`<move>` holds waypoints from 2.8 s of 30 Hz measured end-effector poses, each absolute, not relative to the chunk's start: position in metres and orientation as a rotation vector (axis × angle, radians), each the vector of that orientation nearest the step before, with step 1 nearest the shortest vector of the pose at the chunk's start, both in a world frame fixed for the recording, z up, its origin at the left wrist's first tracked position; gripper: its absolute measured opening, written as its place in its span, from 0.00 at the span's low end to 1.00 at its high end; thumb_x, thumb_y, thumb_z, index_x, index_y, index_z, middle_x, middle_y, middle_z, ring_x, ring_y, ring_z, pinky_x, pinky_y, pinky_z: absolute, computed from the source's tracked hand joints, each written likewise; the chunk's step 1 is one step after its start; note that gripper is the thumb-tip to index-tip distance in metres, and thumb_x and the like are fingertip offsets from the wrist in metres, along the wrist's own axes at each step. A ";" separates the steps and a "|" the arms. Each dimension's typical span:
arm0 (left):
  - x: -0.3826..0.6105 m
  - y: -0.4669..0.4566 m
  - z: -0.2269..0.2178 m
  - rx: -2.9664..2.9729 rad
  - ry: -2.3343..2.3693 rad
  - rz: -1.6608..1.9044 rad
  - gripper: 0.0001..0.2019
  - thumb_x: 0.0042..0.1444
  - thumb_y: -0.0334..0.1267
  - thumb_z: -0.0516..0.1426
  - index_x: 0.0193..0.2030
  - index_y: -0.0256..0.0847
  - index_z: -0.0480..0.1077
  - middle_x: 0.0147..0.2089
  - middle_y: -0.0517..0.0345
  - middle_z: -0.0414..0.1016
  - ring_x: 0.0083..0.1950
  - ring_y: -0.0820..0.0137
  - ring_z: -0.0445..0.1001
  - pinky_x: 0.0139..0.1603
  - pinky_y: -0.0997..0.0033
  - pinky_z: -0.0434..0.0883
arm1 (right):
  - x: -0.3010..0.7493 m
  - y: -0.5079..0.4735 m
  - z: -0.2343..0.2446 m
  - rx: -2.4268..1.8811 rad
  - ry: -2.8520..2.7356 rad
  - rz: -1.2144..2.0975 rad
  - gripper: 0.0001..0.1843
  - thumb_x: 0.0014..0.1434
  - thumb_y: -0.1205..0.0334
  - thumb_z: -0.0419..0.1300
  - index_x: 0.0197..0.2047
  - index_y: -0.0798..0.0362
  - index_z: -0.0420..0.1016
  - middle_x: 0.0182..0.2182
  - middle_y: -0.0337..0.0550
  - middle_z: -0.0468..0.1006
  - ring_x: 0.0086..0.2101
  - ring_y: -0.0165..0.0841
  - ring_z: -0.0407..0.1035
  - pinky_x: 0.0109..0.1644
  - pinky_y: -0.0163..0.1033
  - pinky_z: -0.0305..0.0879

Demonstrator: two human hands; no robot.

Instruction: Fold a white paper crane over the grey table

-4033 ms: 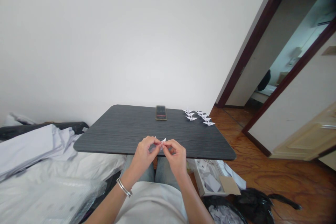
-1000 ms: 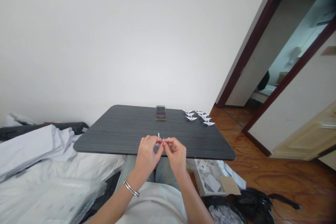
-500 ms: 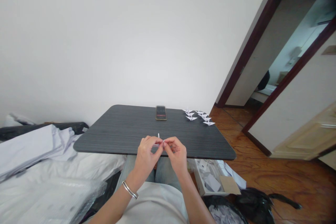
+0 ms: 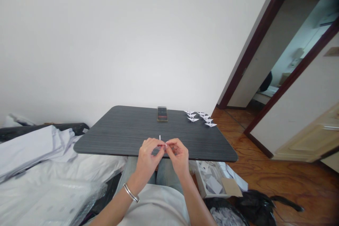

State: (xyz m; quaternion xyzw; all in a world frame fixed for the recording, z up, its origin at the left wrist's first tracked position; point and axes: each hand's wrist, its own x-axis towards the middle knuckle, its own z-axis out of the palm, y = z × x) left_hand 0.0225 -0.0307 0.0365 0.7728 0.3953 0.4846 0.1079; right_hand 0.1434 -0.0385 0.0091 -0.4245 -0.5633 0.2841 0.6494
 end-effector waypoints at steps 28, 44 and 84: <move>0.006 -0.012 0.024 1.406 0.673 1.073 0.17 0.51 0.46 0.56 0.44 0.38 0.70 0.42 0.50 0.74 0.37 0.68 0.72 0.38 0.68 0.69 | 0.151 -0.036 0.015 -0.849 -1.024 0.989 0.06 0.46 0.61 0.61 0.26 0.55 0.70 0.16 0.36 0.68 0.17 0.24 0.57 0.14 0.27 0.45; 0.002 -0.011 0.030 1.685 0.654 1.105 0.05 0.48 0.36 0.59 0.28 0.38 0.75 0.33 0.53 0.73 0.35 0.68 0.72 0.37 0.69 0.70 | 0.173 -0.041 0.025 -0.952 -1.539 0.420 0.04 0.54 0.64 0.57 0.30 0.52 0.73 0.27 0.42 0.73 0.25 0.30 0.65 0.23 0.33 0.58; -0.006 -0.014 0.042 2.073 0.574 0.976 0.06 0.52 0.33 0.56 0.31 0.37 0.75 0.33 0.53 0.75 0.36 0.70 0.72 0.39 0.72 0.66 | 0.194 -0.043 0.033 -0.919 -1.898 0.541 0.05 0.53 0.63 0.59 0.28 0.53 0.74 0.25 0.42 0.75 0.25 0.30 0.68 0.27 0.32 0.62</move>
